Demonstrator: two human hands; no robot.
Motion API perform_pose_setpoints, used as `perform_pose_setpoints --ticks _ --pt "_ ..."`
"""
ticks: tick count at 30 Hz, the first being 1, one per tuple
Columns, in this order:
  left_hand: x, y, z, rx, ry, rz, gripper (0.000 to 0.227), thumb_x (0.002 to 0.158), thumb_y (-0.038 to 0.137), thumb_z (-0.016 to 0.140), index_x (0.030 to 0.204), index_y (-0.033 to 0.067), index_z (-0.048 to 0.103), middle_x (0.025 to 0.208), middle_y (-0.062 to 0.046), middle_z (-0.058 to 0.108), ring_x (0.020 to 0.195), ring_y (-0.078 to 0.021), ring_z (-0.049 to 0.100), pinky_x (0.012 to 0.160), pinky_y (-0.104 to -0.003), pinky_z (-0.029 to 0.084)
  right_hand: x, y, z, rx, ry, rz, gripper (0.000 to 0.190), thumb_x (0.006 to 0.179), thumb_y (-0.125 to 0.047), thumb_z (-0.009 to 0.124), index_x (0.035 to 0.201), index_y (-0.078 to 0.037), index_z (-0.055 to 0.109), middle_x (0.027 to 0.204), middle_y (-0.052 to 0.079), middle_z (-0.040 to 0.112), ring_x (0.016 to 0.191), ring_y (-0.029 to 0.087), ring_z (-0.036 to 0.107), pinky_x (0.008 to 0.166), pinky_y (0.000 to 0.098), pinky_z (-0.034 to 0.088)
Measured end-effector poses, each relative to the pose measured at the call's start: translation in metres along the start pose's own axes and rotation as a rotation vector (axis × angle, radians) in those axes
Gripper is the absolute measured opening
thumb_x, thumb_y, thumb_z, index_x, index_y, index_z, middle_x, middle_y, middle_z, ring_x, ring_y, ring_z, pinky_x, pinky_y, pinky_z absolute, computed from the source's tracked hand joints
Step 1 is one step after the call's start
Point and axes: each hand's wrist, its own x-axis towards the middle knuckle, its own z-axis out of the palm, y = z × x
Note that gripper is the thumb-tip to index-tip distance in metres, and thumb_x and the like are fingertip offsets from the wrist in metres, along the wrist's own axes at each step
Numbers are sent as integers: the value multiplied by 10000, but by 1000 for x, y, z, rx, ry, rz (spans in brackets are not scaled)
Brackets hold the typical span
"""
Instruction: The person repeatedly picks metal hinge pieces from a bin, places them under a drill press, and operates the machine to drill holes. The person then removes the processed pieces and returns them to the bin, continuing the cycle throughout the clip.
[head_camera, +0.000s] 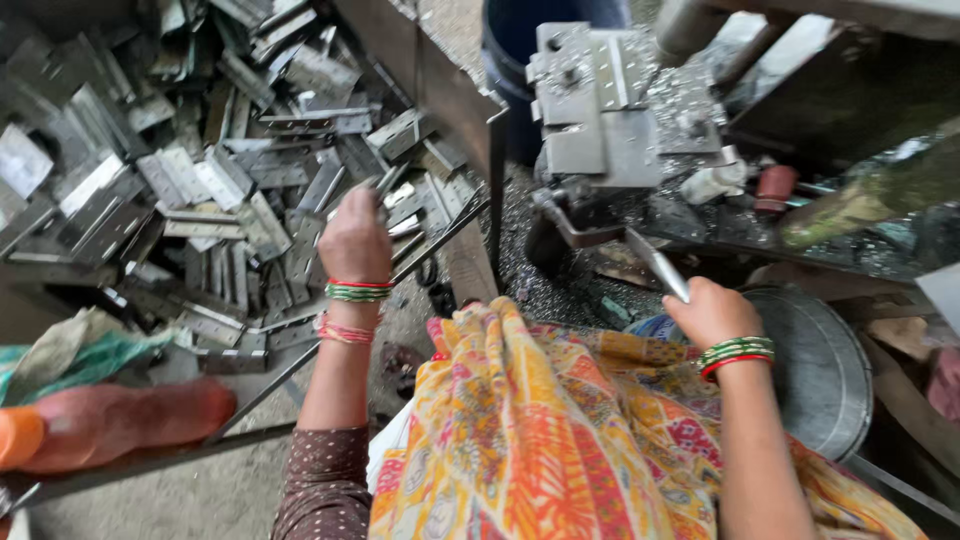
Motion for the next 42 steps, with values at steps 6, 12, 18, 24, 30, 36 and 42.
perform_pose_setpoints --ticks 6,12,18,24,30,36,42 --pt "49 180 22 -134 86 475 273 956 173 632 1213 90 675 1250 -120 639 1125 -318 638 1041 -500 464 -8 -12 -10 -1 -7 18 409 871 -430 615 1024 -63 710 972 243 754 929 436 731 852 538 566" --pt "39 250 52 -136 -39 521 482 938 371 579 1248 16 683 1369 -173 598 1326 -324 525 1207 -532 292 -8 -13 -12 69 -53 63 390 865 -418 623 1024 -74 714 976 241 757 947 428 727 880 531 561" --pt "22 274 51 -102 -172 525 575 1046 463 463 1207 -38 696 1421 -230 565 1387 -380 478 1254 -608 183 15 -12 -31 -11 -139 -4 382 863 -387 631 1054 -78 750 1013 232 758 956 403 742 903 500 572" --pt "49 283 70 -31 -229 457 501 1010 380 470 1193 -29 694 1395 -222 571 1392 -391 467 1226 -632 122 16 -10 -27 -42 -75 -20 374 853 -398 649 1027 -87 761 1009 215 752 949 397 737 890 505 576" --pt "63 279 71 -16 -350 456 405 919 224 509 1188 -13 697 1361 -212 579 1385 -382 455 1222 -646 70 -10 -8 27 136 42 67 370 877 -421 658 986 -76 739 944 247 755 901 406 750 853 500 591" --pt "60 280 66 -80 -310 440 422 955 291 520 1156 -30 706 1348 -221 587 1392 -384 462 1231 -636 86 6 0 20 115 11 -11 379 847 -405 683 977 -55 747 958 275 731 923 444 711 863 524 559" --pt "61 272 78 -2 -225 472 436 919 244 522 1199 -39 702 1328 -197 606 1370 -355 486 1222 -641 98 13 -2 10 76 -20 -7 356 846 -381 648 993 -75 753 947 234 756 902 418 739 844 525 580"
